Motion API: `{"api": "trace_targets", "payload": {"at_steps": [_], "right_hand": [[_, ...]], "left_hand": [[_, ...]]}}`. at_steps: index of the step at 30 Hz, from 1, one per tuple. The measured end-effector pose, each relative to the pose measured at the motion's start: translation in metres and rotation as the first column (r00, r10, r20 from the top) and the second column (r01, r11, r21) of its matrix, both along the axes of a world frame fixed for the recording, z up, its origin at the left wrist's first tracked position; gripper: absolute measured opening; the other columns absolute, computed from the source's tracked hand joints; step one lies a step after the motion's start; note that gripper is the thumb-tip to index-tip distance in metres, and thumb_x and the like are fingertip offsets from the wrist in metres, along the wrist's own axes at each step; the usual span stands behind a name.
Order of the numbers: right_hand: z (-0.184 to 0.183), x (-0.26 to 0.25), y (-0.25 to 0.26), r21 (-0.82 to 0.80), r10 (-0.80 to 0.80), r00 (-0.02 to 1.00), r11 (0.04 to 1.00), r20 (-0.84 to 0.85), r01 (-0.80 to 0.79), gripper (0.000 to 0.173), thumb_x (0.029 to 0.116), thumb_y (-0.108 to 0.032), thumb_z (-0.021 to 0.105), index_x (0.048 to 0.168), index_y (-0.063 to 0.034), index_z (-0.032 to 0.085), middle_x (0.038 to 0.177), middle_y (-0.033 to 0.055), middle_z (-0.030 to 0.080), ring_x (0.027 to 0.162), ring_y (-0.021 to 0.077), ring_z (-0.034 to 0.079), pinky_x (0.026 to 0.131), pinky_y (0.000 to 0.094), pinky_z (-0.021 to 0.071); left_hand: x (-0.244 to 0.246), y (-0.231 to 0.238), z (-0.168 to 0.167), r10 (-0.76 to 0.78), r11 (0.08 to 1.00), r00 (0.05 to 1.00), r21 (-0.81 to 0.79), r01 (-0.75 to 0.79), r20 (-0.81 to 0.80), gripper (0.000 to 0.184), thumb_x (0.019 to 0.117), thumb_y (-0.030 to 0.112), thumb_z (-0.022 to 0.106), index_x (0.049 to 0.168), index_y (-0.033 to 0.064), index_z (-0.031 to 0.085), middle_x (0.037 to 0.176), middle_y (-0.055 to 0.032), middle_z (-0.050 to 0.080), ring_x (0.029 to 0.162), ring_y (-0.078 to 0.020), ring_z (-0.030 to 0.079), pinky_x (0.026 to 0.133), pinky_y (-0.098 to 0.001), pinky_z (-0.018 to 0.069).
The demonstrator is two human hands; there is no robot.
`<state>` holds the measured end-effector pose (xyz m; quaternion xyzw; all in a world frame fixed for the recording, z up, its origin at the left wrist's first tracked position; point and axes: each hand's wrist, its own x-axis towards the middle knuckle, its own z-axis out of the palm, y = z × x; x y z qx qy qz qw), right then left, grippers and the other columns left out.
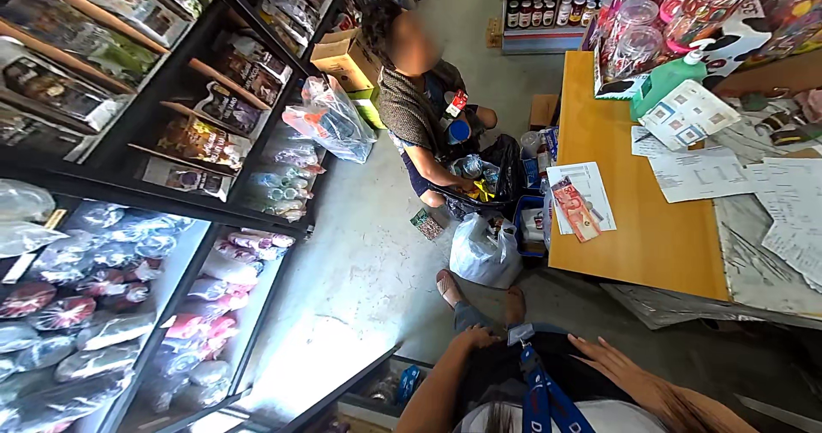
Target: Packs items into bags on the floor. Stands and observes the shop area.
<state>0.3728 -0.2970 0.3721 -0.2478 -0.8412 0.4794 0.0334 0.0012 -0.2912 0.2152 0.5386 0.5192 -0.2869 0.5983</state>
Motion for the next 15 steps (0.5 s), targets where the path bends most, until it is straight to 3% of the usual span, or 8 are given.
{"api": "trace_targets", "payload": {"at_steps": [4, 6, 9, 12, 13, 15], "right_hand": [[0.002, -0.002, 0.001, -0.025, -0.004, 1.000, 1.000, -0.004, 0.004, 0.081, 0.0880, -0.028, 0.073, 0.158, -0.0069, 0.039, 0.170, 0.0168, 0.021, 0.156, 0.0341, 0.023, 0.123, 0.0641, 0.0127], [0.005, -0.004, 0.002, -0.030, -0.001, 1.000, 1.000, 0.004, 0.001, 0.081, 0.0886, -0.029, 0.072, 0.159, -0.0065, 0.037, 0.170, 0.0171, 0.021, 0.156, 0.0342, 0.022, 0.123, 0.0640, 0.0123], [-0.001, -0.004, -0.001, 0.005, -0.008, 1.000, 1.000, -0.009, 0.008, 0.086, 0.0852, -0.031, 0.074, 0.159, -0.0076, 0.037, 0.170, 0.0154, 0.021, 0.156, 0.0325, 0.023, 0.123, 0.0627, 0.0146], [0.000, -0.007, -0.001, 0.015, -0.011, 1.000, 1.000, 0.009, 0.011, 0.087, 0.0836, -0.026, 0.077, 0.159, -0.0069, 0.037, 0.170, 0.0164, 0.022, 0.156, 0.0341, 0.025, 0.123, 0.0637, 0.0159], [0.000, -0.009, -0.002, 0.020, -0.015, 1.000, 1.000, 0.011, 0.015, 0.088, 0.0819, -0.024, 0.078, 0.158, -0.0062, 0.038, 0.169, 0.0173, 0.022, 0.155, 0.0347, 0.026, 0.122, 0.0640, 0.0167], [0.004, -0.012, -0.002, 0.021, -0.027, 1.000, 0.999, 0.015, 0.027, 0.088, 0.0798, -0.021, 0.080, 0.157, -0.0047, 0.040, 0.169, 0.0181, 0.024, 0.155, 0.0348, 0.027, 0.122, 0.0635, 0.0173]], "left_hand": [[-0.003, 0.016, 0.000, 0.006, 1.000, 0.998, 0.012, -0.007, 0.065, 0.057, 0.1088, 0.044, 0.044, 0.147, 0.0016, 0.052, 0.150, -0.0266, 0.050, 0.143, -0.0422, 0.044, 0.117, -0.0623, 0.0309], [-0.003, 0.032, 0.016, 0.111, 0.987, 0.990, 0.106, -0.120, 0.086, 0.060, 0.1081, 0.042, 0.048, 0.150, 0.0000, 0.047, 0.152, -0.0271, 0.048, 0.144, -0.0418, 0.043, 0.119, -0.0602, 0.0299], [0.000, 0.048, 0.046, 0.323, 0.860, 0.938, 0.374, -0.347, 0.128, 0.055, 0.1075, 0.037, 0.050, 0.151, 0.0036, 0.048, 0.156, -0.0242, 0.043, 0.147, -0.0410, 0.038, 0.120, -0.0604, 0.0298], [0.007, 0.037, 0.055, 0.396, 0.711, 0.908, 0.579, -0.398, 0.138, 0.051, 0.1071, 0.030, 0.050, 0.151, 0.0043, 0.049, 0.158, -0.0225, 0.042, 0.149, -0.0408, 0.036, 0.121, -0.0567, 0.0302], [0.007, 0.025, 0.046, 0.368, 0.729, 0.924, 0.584, -0.359, 0.109, 0.052, 0.1066, 0.031, 0.050, 0.152, 0.0061, 0.048, 0.160, -0.0217, 0.040, 0.150, -0.0416, 0.033, 0.121, -0.0583, 0.0285], [0.000, -0.004, 0.023, 0.232, 0.879, 0.971, 0.418, -0.231, 0.050, 0.053, 0.1069, 0.035, 0.051, 0.153, 0.0097, 0.048, 0.163, -0.0205, 0.035, 0.152, -0.0448, 0.026, 0.119, -0.0677, 0.0238]]}}
